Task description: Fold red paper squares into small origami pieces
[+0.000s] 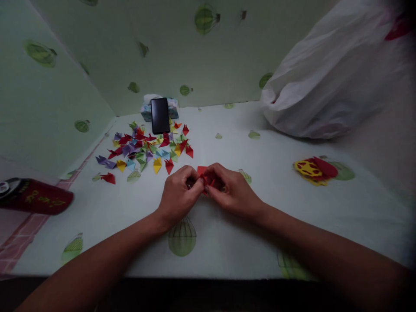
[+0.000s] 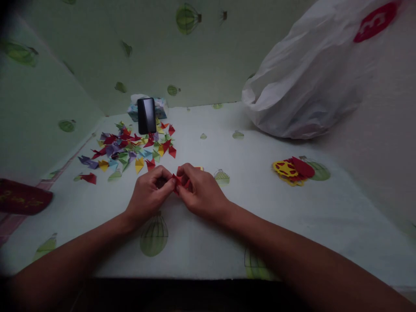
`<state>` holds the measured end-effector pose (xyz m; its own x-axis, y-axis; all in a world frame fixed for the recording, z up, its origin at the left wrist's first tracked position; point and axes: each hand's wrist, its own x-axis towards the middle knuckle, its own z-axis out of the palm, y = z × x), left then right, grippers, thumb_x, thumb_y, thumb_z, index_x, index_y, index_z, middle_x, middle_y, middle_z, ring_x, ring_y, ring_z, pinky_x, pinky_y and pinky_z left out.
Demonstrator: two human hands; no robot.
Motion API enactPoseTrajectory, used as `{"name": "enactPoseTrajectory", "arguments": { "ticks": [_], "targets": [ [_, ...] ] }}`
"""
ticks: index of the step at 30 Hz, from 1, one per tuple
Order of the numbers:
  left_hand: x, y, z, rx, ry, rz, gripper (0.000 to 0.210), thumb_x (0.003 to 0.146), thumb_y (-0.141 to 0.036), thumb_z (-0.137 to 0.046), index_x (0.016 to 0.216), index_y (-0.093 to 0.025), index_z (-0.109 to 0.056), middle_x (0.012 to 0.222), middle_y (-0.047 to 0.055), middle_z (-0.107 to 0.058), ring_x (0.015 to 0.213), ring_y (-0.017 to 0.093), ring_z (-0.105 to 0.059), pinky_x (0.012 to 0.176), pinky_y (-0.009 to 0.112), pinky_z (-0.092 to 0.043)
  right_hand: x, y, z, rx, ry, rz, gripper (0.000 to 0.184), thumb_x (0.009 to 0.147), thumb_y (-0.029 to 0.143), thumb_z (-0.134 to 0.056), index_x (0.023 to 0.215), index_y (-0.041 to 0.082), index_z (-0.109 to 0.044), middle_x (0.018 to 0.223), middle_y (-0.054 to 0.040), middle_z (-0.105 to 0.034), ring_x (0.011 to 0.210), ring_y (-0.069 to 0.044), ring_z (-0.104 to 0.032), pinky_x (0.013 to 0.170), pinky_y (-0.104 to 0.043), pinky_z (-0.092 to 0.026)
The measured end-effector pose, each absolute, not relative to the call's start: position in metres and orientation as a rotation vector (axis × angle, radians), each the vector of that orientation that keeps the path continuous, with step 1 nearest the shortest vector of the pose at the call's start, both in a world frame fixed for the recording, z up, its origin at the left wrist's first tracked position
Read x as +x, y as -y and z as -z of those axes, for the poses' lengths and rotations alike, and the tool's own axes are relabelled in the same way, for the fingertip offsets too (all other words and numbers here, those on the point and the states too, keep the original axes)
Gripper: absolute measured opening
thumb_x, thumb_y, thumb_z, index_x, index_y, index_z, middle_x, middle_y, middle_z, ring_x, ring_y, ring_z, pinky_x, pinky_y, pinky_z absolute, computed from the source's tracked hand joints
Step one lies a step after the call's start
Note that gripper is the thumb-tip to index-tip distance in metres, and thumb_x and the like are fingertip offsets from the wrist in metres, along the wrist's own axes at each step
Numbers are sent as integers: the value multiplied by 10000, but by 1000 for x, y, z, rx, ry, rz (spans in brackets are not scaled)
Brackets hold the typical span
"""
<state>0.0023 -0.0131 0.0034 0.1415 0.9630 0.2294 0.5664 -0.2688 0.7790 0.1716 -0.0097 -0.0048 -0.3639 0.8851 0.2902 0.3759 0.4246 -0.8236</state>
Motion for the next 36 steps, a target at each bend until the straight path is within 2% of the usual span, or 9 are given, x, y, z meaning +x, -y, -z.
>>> {"name": "enactPoseTrajectory", "arguments": {
  "ticks": [6, 13, 16, 28, 36],
  "targets": [
    [3, 13, -3, 1910, -1439, -974, 134, 827, -185, -584, 696, -185, -557, 679, -17, -580, 612, 123, -511, 588, 259, -395, 172, 10, 8, -1121, 1941, -743, 99, 839, 146, -562, 902, 207, -514, 734, -1, -643, 621, -133, -561, 601, -258, -392],
    [3, 14, 1, 1887, -1417, -957, 42, 823, -192, -598, 787, -193, -576, 713, -14, -617, 620, 127, -557, 599, 261, -434, 172, 7, 10, -1173, 1943, -643, 151, 836, 133, -555, 717, 202, -492, 652, 9, -600, 578, -119, -489, 592, -261, -355],
    [4, 14, 1, 1856, -1405, -957, 37, 822, -192, -607, 859, -193, -605, 757, -3, -661, 634, 131, -591, 617, 265, -459, 172, 8, 11, -1149, 1956, -600, 147, 838, 126, -543, 719, 198, -494, 672, -2, -612, 588, -121, -495, 595, -263, -356],
    [5, 16, 1, 1733, -1448, -946, 104, 822, -255, -628, 746, -184, -613, 671, -3, -644, 596, 132, -571, 570, 260, -442, 171, 11, 12, -1039, 1938, -611, 131, 853, 104, -531, 777, 203, -492, 699, 9, -580, 620, -125, -504, 603, -257, -373],
    [5, 15, 0, 1531, -1290, -1026, 62, 820, -247, -646, 822, -186, -633, 702, -8, -652, 614, 124, -604, 575, 242, -489, 171, 11, 13, -962, 1937, -701, 174, 851, 57, -490, 797, 202, -570, 773, -17, -652, 688, -141, -570, 648, -262, -425]
  ]
}}
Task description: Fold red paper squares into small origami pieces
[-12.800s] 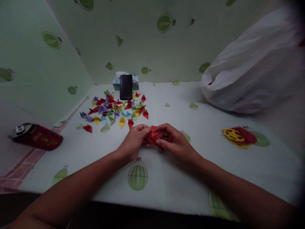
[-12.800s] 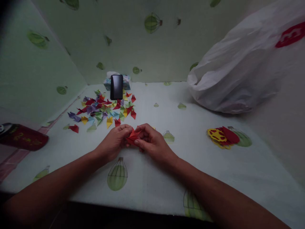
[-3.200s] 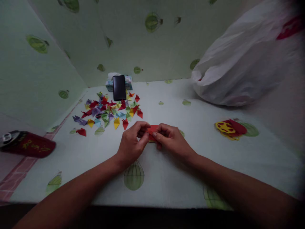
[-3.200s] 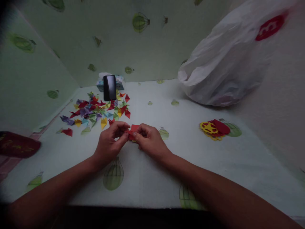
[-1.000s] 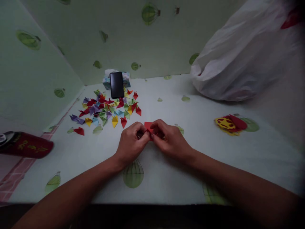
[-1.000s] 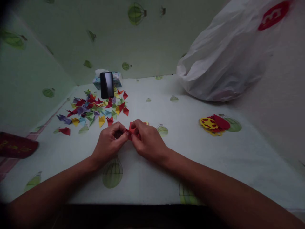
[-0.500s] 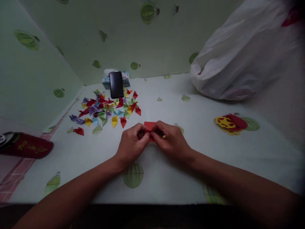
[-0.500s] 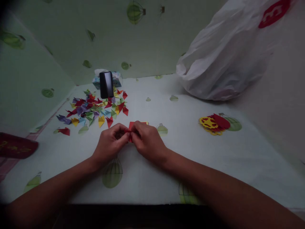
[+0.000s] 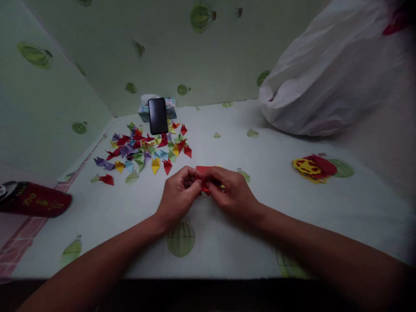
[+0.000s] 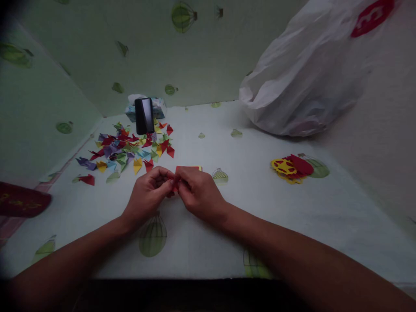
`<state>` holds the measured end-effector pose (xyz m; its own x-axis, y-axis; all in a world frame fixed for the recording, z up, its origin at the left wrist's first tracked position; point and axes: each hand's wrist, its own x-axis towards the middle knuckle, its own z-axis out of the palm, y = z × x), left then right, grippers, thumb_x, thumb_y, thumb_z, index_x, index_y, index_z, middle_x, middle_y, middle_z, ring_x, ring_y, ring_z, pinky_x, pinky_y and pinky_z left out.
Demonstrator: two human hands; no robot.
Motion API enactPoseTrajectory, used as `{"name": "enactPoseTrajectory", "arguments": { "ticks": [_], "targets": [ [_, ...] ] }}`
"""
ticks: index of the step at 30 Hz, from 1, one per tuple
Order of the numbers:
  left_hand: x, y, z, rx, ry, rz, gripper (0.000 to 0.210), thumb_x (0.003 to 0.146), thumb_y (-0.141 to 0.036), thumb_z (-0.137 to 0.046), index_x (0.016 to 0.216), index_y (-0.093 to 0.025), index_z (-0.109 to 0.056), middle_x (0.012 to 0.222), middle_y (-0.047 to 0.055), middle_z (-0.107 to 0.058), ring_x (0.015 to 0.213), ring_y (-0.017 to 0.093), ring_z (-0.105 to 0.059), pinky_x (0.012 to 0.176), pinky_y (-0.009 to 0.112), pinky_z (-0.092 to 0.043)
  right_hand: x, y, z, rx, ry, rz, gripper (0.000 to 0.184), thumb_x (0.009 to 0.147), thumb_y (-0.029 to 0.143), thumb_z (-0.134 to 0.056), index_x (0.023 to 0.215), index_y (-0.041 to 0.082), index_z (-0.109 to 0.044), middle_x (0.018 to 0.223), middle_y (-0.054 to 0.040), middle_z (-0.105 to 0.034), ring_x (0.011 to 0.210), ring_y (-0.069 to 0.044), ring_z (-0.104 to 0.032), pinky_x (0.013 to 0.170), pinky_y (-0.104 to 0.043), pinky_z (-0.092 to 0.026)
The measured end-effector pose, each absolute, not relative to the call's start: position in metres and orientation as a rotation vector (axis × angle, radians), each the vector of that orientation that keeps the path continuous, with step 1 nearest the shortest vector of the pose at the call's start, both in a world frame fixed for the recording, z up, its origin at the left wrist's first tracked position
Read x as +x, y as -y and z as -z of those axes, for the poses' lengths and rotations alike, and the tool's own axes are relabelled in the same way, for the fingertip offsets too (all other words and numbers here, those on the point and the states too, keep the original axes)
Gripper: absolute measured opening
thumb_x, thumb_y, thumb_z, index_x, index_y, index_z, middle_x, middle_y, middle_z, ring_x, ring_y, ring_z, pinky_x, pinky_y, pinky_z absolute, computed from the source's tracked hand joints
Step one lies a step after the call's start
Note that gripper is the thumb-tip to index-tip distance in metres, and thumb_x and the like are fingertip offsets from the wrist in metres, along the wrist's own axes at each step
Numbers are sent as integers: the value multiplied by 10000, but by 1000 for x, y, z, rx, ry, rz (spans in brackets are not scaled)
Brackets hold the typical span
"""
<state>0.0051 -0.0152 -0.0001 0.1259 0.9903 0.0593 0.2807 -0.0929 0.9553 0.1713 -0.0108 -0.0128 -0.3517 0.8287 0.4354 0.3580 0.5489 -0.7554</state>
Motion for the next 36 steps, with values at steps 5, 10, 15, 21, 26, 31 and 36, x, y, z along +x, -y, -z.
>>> {"name": "enactPoseTrajectory", "arguments": {
  "ticks": [5, 10, 15, 21, 26, 31, 36],
  "targets": [
    [5, 15, -1, 1484, -1262, -1056, 84, 824, -255, -649, 826, -177, -618, 709, -8, -652, 582, 109, -605, 555, 232, -500, 172, 10, 9, -959, 1947, -664, 178, 842, 56, -497, 808, 197, -601, 774, -25, -674, 700, -153, -589, 666, -282, -438],
    [6, 16, -3, 1498, -1262, -1063, 97, 839, -258, -655, 836, -175, -605, 734, -5, -654, 602, 110, -627, 572, 235, -518, 172, 10, 8, -965, 1916, -645, 159, 843, 63, -508, 834, 183, -611, 776, -24, -664, 685, -145, -576, 654, -279, -431],
    [6, 16, -4, 1455, -1212, -1077, 95, 843, -249, -656, 843, -174, -599, 719, -14, -642, 578, 100, -609, 561, 230, -508, 173, 9, 9, -931, 1910, -652, 184, 840, 43, -513, 819, 179, -635, 769, -18, -665, 697, -138, -589, 656, -263, -435],
    [6, 16, -6, 1448, -1216, -1070, 104, 828, -260, -664, 846, -167, -619, 717, -9, -647, 595, 106, -605, 578, 234, -509, 173, 10, 11, -927, 1908, -571, 192, 838, 29, -535, 798, 180, -646, 760, -12, -675, 692, -132, -597, 656, -252, -434],
    [5, 15, -4, 1511, -1225, -1078, 150, 844, -306, -671, 824, -167, -620, 742, 7, -652, 638, 120, -613, 607, 249, -508, 172, 9, 12, -896, 1884, -513, 170, 844, 33, -552, 791, 170, -637, 745, -10, -666, 675, -123, -591, 640, -241, -432],
    [3, 15, 0, 1605, -1273, -1094, 127, 847, -294, -669, 835, -177, -622, 770, 23, -671, 679, 145, -636, 640, 278, -518, 172, 9, 9, -901, 1840, -624, 137, 836, 47, -570, 816, 164, -639, 758, -12, -687, 668, -118, -605, 626, -238, -443],
    [2, 16, -1, 1742, -1317, -1105, 85, 851, -251, -661, 824, -178, -626, 757, 16, -674, 659, 140, -635, 622, 270, -506, 174, 9, 3, -969, 1711, -971, 125, 883, 150, -547, 778, 168, -613, 678, -2, -646, 628, -122, -592, 595, -256, -451]
  ]
}}
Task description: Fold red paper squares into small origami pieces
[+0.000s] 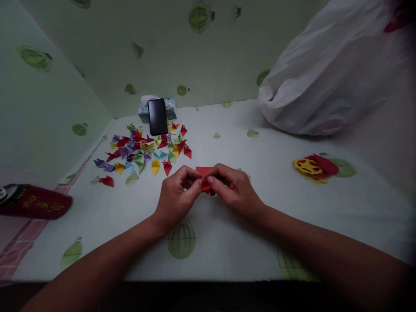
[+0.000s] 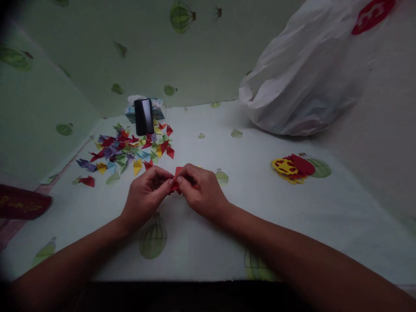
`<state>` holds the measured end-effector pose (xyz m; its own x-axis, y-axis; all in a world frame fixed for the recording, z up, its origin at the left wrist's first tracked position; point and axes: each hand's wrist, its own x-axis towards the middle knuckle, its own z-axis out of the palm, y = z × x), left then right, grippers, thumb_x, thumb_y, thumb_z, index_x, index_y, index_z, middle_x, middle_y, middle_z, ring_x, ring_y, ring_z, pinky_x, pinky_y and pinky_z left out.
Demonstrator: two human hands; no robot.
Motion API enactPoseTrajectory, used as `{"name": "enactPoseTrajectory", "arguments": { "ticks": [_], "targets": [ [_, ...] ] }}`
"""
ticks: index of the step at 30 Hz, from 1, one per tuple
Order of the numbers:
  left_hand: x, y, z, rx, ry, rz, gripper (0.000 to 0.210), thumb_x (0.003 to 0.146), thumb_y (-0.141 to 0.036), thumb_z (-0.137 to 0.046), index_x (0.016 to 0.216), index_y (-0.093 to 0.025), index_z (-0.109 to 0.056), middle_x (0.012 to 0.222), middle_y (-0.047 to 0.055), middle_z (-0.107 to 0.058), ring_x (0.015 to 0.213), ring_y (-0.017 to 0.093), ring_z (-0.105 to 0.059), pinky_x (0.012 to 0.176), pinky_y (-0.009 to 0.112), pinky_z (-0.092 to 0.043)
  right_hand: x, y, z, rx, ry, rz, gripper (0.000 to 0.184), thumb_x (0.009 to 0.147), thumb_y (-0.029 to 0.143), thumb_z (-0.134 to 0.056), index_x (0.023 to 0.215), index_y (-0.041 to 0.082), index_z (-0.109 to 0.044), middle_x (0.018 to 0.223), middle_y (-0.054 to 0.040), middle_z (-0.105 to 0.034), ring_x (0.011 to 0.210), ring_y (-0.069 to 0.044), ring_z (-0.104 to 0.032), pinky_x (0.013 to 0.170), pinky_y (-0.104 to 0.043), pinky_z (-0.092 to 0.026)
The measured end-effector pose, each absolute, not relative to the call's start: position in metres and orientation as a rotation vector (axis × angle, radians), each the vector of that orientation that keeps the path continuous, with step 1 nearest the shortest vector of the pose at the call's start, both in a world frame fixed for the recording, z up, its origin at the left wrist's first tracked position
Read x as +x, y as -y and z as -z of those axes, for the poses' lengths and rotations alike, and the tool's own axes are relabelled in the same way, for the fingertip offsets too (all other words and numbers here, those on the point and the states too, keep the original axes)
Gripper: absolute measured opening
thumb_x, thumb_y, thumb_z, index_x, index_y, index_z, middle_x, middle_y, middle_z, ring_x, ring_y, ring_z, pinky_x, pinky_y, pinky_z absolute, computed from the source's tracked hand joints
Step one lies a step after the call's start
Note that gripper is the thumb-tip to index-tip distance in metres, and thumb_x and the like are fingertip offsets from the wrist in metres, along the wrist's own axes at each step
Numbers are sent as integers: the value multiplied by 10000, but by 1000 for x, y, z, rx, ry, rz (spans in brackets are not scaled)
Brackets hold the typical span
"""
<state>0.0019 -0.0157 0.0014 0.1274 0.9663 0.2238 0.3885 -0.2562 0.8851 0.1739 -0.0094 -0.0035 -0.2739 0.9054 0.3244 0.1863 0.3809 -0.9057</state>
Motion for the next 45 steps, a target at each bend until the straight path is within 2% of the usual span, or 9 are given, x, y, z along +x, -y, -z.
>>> {"name": "enactPoseTrajectory", "arguments": {
  "ticks": [6, 12, 15, 21, 29, 34, 41, 45],
  "targets": [
    [0, 15, -2, 1932, -1295, -1155, 29, 864, -160, -634, 837, -170, -630, 770, 3, -678, 663, 110, -638, 641, 234, -507, 171, 4, 3, -960, 1381, -1442, 98, 817, 223, -641, 774, 180, -563, 680, 28, -603, 579, -97, -571, 565, -255, -474],
    [0, 14, 0, 1910, -1275, -1149, 48, 895, -199, -634, 926, -171, -659, 829, 24, -710, 705, 129, -671, 657, 248, -532, 169, 3, 4, -904, 1303, -1538, 117, 790, 227, -674, 803, 183, -565, 680, 36, -605, 582, -86, -551, 556, -243, -466],
    [0, 14, 0, 1874, -1282, -1123, 93, 904, -231, -639, 968, -173, -675, 847, 32, -729, 736, 144, -692, 678, 261, -547, 169, 3, 6, -893, 1308, -1524, 117, 801, 230, -672, 816, 185, -565, 683, 36, -604, 588, -89, -547, 562, -246, -457],
    [0, 12, 0, 1844, -1360, -1058, 68, 895, -245, -643, 877, -181, -657, 794, 24, -724, 696, 150, -675, 630, 264, -525, 169, 3, 10, -888, 1401, -1409, 95, 821, 203, -648, 813, 192, -554, 705, 35, -596, 605, -95, -544, 569, -249, -427],
    [0, 12, 2, 1923, -1369, -1061, 83, 902, -228, -630, 837, -181, -649, 766, 16, -709, 674, 138, -652, 630, 257, -502, 171, 6, 10, -1056, 1672, -1066, 27, 857, 161, -597, 873, 181, -605, 759, -3, -669, 691, -137, -604, 651, -280, -452],
    [0, 13, 3, 1951, -1375, -1063, 86, 897, -235, -645, 832, -183, -663, 755, 17, -708, 671, 142, -645, 609, 255, -490, 172, 7, 7, -1109, 1772, -891, 97, 841, 126, -588, 768, 171, -634, 725, -11, -676, 664, -134, -589, 622, -267, -422],
    [0, 11, -1, 1840, -1345, -1048, 107, 875, -235, -662, 784, -181, -675, 713, 10, -690, 647, 136, -615, 590, 248, -472, 172, 5, 4, -1152, 1774, -844, 140, 813, 135, -606, 685, 189, -595, 721, -11, -636, 677, -142, -558, 622, -276, -399],
    [0, 9, -4, 1752, -1309, -1025, 124, 885, -241, -644, 786, -179, -689, 668, -2, -674, 593, 123, -587, 577, 243, -475, 172, 4, 4, -1224, 1699, -979, 143, 804, 175, -608, 666, 191, -573, 683, -1, -611, 637, -132, -513, 592, -276, -375]
  ]
}}
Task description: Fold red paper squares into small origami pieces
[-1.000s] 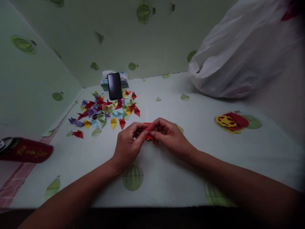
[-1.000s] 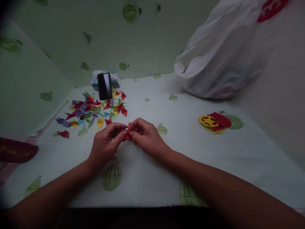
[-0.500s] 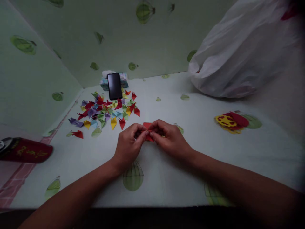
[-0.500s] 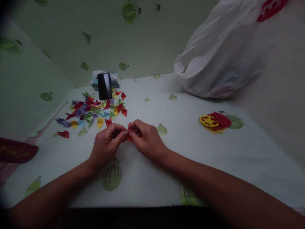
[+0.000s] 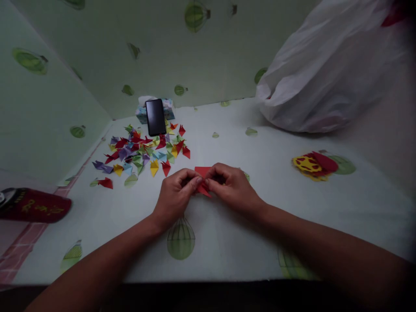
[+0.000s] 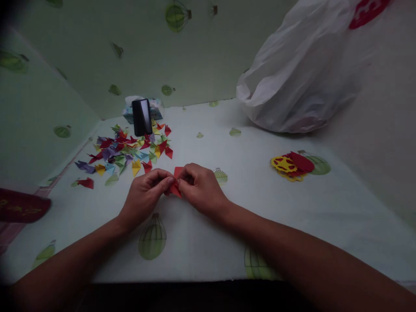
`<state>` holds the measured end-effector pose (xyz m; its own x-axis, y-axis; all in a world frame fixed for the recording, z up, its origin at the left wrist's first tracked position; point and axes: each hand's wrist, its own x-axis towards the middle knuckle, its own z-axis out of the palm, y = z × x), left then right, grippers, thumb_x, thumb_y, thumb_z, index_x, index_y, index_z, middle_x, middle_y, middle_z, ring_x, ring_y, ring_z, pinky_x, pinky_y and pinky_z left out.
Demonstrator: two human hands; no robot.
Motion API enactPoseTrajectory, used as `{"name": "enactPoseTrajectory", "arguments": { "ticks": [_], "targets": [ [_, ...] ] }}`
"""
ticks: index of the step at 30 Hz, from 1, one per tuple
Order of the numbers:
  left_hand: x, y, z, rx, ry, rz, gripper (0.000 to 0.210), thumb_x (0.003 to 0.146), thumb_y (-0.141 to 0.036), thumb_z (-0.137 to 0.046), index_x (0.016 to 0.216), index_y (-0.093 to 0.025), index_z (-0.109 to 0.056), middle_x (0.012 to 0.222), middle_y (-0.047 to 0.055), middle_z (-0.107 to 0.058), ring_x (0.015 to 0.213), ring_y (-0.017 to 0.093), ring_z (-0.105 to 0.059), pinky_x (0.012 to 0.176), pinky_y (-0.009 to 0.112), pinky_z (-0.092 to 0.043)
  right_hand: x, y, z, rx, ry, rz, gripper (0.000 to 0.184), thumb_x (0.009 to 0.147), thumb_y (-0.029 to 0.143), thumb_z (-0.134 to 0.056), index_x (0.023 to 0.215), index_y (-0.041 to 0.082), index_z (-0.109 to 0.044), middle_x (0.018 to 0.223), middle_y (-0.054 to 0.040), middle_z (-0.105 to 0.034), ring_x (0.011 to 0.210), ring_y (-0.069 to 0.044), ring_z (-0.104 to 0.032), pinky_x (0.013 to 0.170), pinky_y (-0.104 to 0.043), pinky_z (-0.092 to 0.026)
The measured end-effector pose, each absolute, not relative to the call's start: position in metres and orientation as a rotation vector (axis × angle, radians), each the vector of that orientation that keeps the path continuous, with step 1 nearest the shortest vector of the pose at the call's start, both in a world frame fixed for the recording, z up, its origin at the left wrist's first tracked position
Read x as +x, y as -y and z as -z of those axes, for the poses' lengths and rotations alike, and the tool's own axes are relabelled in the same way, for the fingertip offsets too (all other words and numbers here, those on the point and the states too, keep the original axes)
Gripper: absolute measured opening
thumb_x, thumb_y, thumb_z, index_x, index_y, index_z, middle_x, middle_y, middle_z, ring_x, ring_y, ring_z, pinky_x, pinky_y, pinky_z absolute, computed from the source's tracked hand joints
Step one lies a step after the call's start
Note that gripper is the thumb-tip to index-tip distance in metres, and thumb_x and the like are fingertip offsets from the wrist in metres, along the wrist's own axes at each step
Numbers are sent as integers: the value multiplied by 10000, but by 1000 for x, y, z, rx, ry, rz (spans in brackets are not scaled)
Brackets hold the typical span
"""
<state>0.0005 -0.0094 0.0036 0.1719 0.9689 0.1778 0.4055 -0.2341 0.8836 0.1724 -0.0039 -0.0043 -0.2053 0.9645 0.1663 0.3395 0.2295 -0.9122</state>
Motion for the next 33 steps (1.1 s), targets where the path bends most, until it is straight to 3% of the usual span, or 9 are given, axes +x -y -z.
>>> {"name": "enactPoseTrajectory", "arguments": {
  "ticks": [7, 16, 23, 33],
  "targets": [
    [-2, 9, -1, 1824, -1373, -1088, 131, 892, -248, -649, 789, -174, -680, 694, 10, -675, 614, 131, -605, 590, 252, -490, 174, 0, 6, -1155, 1541, -1229, 182, 842, 300, -598, 702, 188, -567, 707, 1, -596, 662, -134, -510, 620, -279, -395],
    [-5, 7, 1, 2035, -1448, -1204, 134, 918, -228, -629, 797, -180, -663, 729, 9, -650, 644, 128, -589, 601, 262, -462, 175, 4, 1, -1159, 1489, -1515, 345, 865, 431, -625, 632, 181, -572, 542, 33, -503, 523, -104, -413, 519, -263, -282],
    [-4, 6, 3, 1916, -1386, -1225, 119, 918, -251, -636, 828, -187, -678, 721, 8, -650, 642, 128, -601, 563, 247, -479, 171, 5, 10, -1027, 1270, -1755, 333, 843, 439, -676, 654, 173, -607, 519, 34, -530, 481, -92, -446, 497, -246, -318],
    [-4, 7, 1, 1842, -1345, -1228, 118, 903, -237, -639, 800, -188, -667, 662, -4, -633, 600, 122, -604, 542, 236, -488, 173, 4, 11, -990, 1306, -1781, 328, 851, 423, -674, 655, 170, -602, 571, 33, -559, 476, -81, -463, 491, -239, -336]
  ]
}}
